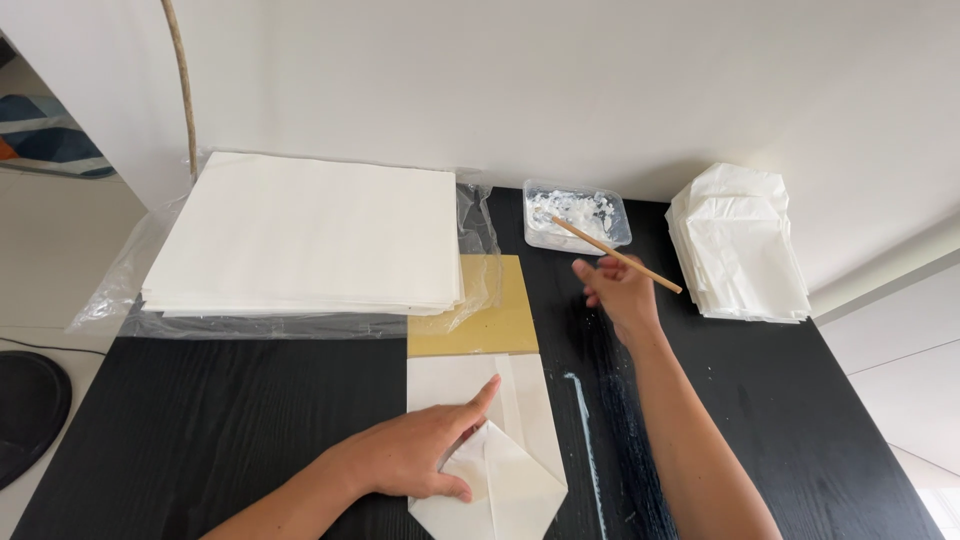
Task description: Folding paper sheets and applying glue with a wooden stick to assemble the base of a paper bag.
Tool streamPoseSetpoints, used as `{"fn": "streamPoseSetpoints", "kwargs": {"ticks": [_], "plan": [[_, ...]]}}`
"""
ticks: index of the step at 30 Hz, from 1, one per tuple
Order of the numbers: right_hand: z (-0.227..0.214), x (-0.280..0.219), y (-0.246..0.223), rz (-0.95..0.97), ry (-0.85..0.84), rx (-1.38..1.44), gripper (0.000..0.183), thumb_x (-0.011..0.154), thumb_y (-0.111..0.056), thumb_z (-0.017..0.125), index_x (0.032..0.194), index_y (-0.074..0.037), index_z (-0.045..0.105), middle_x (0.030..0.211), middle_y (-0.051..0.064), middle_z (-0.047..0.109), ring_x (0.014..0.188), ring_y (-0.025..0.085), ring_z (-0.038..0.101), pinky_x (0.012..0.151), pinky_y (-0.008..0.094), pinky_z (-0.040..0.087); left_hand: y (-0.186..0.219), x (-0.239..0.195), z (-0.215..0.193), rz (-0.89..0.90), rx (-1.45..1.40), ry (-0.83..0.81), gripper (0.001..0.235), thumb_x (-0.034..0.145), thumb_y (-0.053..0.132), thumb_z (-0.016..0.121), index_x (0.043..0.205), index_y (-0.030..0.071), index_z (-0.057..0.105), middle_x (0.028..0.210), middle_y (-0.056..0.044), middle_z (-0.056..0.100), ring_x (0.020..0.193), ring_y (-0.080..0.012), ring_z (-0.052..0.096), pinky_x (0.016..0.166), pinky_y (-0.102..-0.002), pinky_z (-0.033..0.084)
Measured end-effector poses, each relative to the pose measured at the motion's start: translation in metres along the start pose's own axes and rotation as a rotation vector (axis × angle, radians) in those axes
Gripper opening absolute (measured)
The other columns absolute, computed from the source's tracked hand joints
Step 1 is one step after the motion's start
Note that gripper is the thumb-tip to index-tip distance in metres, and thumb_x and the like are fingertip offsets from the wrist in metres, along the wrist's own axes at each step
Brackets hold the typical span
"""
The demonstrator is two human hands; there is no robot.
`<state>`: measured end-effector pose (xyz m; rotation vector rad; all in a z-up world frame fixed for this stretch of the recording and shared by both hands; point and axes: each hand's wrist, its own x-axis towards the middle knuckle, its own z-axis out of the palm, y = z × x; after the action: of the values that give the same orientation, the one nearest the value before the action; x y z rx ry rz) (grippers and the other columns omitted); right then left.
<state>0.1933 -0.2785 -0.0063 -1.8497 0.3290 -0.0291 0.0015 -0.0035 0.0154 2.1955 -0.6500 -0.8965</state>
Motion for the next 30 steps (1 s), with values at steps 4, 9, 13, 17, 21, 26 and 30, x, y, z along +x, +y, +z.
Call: {"fn": "streamPoseSetpoints", "kwargs": {"ticks": [4, 9, 13, 17, 21, 26, 30], "plan": [[-0.012, -0.073, -0.025, 0.074, -0.293, -0.354, 0.04, 0.089, -0.033, 0.078, 0.114, -0.006, 0.063, 0.084, 0.009, 0.067, 0.066, 0.016, 0.059, 0.06, 0.029, 0.049, 0.017, -0.008, 0.0, -0.05, 0.063, -0.003, 0.125, 0.09, 0.03, 0.077, 0.165, 0.023, -0.022, 0.101, -0.004, 0.051, 0.087, -0.0197, 0.05, 0.081, -0.033, 0.044], [-0.023, -0.177, -0.025, -0.069, -0.92, -0.805, 0.052, 0.086, -0.033, 0.077, 0.134, -0.02, 0.061, 0.125, -0.005, 0.073, 0.105, 0.01, 0.069, 0.093, 0.025, 0.057, 0.035, -0.015, 0.004, -0.186, 0.169, 0.0, 0.125, 0.094, 0.03, 0.074, 0.162, 0.022, -0.032, 0.102, -0.008, 0.061, 0.086, -0.024, 0.058, 0.08, -0.036, 0.049], [-0.021, -0.201, 0.005, -0.114, -0.795, -0.726, 0.034, 0.092, -0.025, 0.072, 0.125, -0.023, 0.066, 0.113, -0.007, 0.069, 0.092, 0.01, 0.061, 0.086, 0.026, 0.054, 0.038, -0.019, 0.008, -0.237, 0.179, 0.021, 0.122, 0.094, 0.031, 0.073, 0.164, 0.024, -0.026, 0.104, -0.006, 0.059, 0.089, -0.023, 0.058, 0.08, -0.036, 0.049], [-0.024, -0.21, 0.019, -0.194, -0.701, -0.705, 0.034, 0.093, -0.03, 0.071, 0.127, -0.025, 0.069, 0.113, -0.007, 0.071, 0.094, 0.011, 0.062, 0.089, 0.027, 0.053, 0.02, -0.018, 0.022, -0.195, 0.125, 0.136, 0.116, 0.092, 0.034, 0.076, 0.167, 0.021, -0.012, 0.099, -0.001, 0.06, 0.084, -0.0192, 0.057, 0.075, -0.034, 0.047], [-0.026, -0.211, 0.041, -0.447, -0.665, -0.621, 0.03, 0.094, -0.026, 0.069, 0.123, -0.018, 0.074, 0.119, -0.004, 0.075, 0.114, 0.014, 0.064, 0.096, 0.032, 0.053, -0.013, -0.008, 0.043, -0.035, 0.191, 0.282, 0.088, 0.093, 0.037, 0.073, 0.164, 0.015, 0.025, 0.107, -0.004, 0.064, 0.093, -0.0229, 0.059, 0.082, -0.037, 0.047], [-0.029, -0.215, 0.064, -0.682, -0.676, -0.673, 0.032, 0.097, -0.014, 0.062, 0.126, -0.017, 0.075, 0.117, 0.001, 0.065, 0.115, 0.018, 0.06, 0.093, 0.034, 0.053, -0.042, 0.001, 0.067, 0.229, 0.485, 0.412, 0.036, 0.1, 0.031, 0.066, 0.131, 0.015, 0.071, 0.102, -0.006, 0.058, 0.094, -0.0255, 0.058, 0.081, -0.041, 0.048], [-0.032, -0.216, 0.075, -0.907, -0.668, -0.747, 0.034, 0.097, -0.003, 0.058, 0.125, -0.012, 0.075, 0.122, 0.006, 0.062, 0.117, 0.024, 0.058, 0.095, 0.04, 0.053, -0.03, -0.01, 0.076, 0.328, 0.599, 0.443, 0.033, 0.108, 0.019, 0.048, 0.123, 0.003, 0.072, 0.132, -0.017, 0.062, 0.118, -0.0336, 0.057, 0.093, -0.048, 0.044]]}}
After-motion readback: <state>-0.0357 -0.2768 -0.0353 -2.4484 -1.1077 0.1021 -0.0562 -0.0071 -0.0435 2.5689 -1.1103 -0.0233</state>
